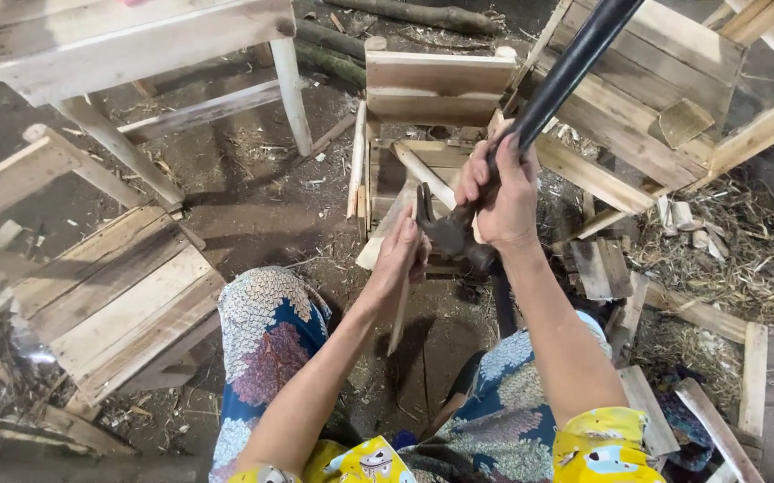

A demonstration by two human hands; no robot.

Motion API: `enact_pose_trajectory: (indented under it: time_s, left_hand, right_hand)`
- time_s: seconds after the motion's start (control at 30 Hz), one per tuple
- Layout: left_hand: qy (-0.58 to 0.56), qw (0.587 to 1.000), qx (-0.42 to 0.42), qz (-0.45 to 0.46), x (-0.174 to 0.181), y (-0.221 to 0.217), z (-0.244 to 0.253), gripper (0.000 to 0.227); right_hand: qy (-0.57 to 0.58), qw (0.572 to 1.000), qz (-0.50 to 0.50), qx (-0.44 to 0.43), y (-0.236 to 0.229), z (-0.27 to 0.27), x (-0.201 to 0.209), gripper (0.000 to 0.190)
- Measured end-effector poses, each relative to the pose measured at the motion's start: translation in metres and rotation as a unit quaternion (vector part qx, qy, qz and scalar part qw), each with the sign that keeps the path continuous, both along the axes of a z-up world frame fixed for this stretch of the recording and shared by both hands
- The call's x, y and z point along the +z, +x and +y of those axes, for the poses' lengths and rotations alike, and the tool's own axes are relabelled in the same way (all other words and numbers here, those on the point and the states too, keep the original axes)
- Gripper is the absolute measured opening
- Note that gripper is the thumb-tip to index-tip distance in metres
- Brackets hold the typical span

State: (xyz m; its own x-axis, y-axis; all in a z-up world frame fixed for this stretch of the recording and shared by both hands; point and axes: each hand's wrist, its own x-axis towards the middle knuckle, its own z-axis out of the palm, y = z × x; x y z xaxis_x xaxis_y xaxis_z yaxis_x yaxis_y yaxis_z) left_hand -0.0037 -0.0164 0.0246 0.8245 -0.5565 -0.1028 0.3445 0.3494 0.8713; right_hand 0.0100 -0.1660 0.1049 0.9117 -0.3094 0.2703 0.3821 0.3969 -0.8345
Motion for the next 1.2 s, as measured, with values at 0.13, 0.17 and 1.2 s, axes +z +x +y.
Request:
enact_pose_trajectory:
  time_s: [0.13,0.17,1.2]
  left_hand:
    - [-0.050,0.998,-0.021,0.012,-0.006,0.001,-0.005,0.048]
    - [-0.068,0.997,-0.033,0.019,-0.007,0.001,-0.007,0.042]
    - [-0.006,0.973,0.169,0.157,0.048,-0.063,-0.020,0.056]
  right_hand:
    - [0.003,0.997,-0.026,-0.073,0.000,0.010,0.002,0.020]
    - [0.004,0.994,-0.034,-0.106,0.000,0.013,0.001,0.020]
    - [0.005,0.975,-0.088,-0.204,-0.056,0.035,0.010,0.009]
